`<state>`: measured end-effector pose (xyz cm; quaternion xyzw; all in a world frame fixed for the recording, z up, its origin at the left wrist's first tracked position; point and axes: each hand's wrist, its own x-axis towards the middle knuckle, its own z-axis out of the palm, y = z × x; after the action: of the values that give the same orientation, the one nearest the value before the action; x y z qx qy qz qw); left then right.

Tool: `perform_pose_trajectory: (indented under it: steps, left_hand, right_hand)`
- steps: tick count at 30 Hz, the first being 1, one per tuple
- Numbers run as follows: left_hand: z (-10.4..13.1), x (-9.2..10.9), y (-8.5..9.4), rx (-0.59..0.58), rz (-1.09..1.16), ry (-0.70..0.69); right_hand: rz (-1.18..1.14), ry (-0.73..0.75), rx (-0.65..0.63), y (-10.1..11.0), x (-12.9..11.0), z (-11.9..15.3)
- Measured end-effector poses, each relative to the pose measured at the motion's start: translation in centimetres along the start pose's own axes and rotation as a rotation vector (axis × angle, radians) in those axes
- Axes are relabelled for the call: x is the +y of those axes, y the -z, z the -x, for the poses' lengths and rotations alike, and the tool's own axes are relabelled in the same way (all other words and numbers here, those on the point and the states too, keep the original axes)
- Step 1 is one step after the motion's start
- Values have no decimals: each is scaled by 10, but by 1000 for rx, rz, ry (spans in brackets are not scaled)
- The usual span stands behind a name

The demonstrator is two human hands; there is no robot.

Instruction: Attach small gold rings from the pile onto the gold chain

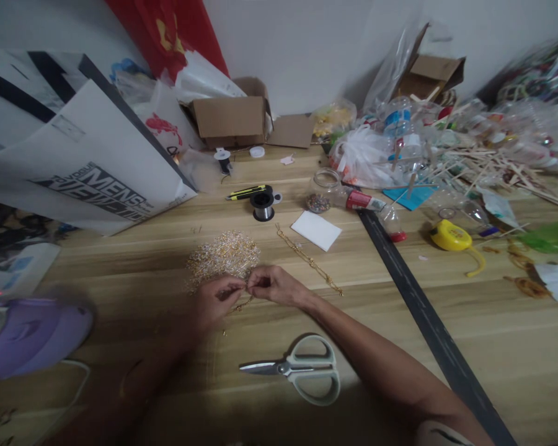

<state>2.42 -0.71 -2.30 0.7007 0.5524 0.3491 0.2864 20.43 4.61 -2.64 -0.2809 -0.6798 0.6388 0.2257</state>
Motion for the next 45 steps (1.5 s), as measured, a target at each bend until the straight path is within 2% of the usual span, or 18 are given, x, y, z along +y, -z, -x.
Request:
perform_pose_trajectory:
  steps: [4,14,31,38,45]
  left_hand:
    - [1,-2,-2,-3,48,8]
    - [-2,-1,-5,-10,305,170]
    - [-3,-7,-4,-52,422,208]
    - [-6,-1,-1,-41,495,267]
    - [-8,-3,2,-33,644,352]
  right_hand:
    - [33,-9,-1,0,0,0]
    - [33,0,20,-2,2,0]
    - [109,23,29,-3,-1,1]
    - [113,38,22,-3,0,1]
    - [80,49,61,-6,1,2]
